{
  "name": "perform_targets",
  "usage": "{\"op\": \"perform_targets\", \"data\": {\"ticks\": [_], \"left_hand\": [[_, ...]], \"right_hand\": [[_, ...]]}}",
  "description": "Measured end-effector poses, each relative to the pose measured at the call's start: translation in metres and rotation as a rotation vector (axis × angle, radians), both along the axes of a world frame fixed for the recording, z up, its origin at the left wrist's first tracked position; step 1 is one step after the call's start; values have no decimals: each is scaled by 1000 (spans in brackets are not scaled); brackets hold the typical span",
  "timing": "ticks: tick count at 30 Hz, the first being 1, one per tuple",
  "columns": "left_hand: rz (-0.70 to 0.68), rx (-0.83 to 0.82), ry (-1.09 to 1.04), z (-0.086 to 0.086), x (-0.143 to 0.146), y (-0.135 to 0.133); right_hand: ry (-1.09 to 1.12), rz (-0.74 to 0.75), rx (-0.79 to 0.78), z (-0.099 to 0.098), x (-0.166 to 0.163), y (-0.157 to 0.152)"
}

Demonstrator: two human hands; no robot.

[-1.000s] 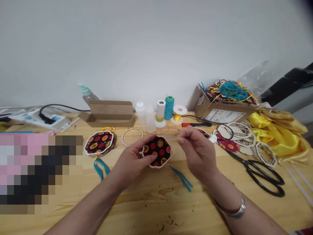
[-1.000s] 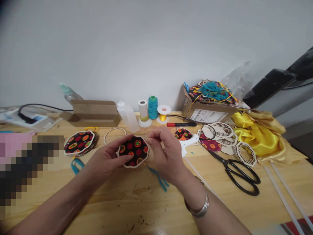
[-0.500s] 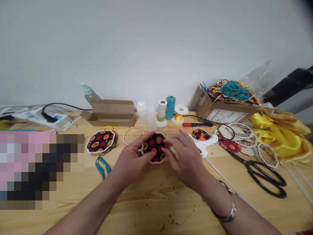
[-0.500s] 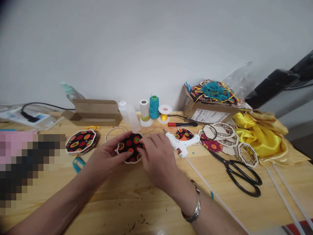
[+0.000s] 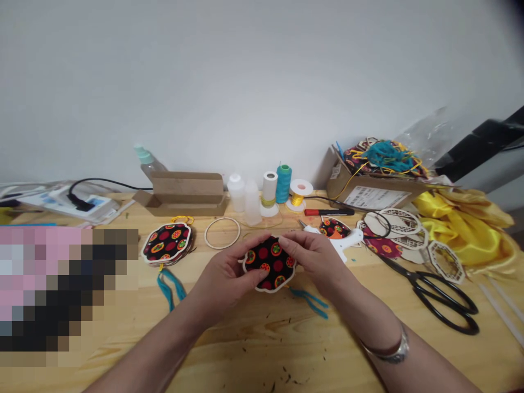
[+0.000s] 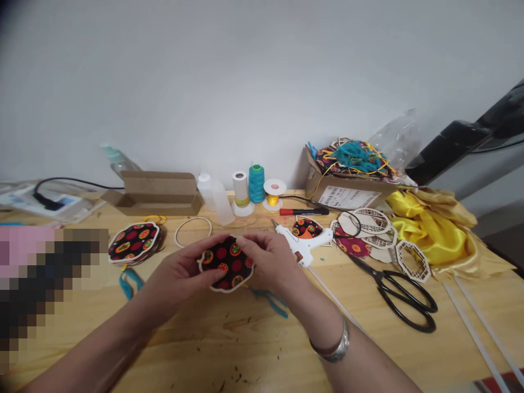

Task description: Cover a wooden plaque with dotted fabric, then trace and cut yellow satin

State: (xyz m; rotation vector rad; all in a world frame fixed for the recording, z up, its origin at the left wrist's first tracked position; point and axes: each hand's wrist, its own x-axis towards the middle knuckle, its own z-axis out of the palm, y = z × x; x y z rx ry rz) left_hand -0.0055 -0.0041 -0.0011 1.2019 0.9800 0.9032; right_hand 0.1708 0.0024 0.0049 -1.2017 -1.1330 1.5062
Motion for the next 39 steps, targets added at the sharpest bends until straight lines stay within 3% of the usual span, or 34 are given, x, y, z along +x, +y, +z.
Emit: {"op": "perform_targets", "data": {"ticks": [10,15,25,30,33,37,39], "left_hand": [[-50,7,-26,-1,-1,-2],[-42,-26,-49,-1,0,-1],[-124,-70,-43,0,-2,-3],[-154,-114,32,-1,-7,1],[-48,-40,189,0,-13,8],[314,312,391,5,-19,12],[272,395,375,8,-20,11]], "right_hand": [[-96,-81,-1,-3,-2,0],[-177,-127,85,-6,-5,-1],[-314,-116,204,-4,-3,-2],[-313,-98,175,4,0,-1],[-349,-65,163,9,3,-1],[-418,45,210,10,5,-4],[-460,107,246,9,4,-6]]}}
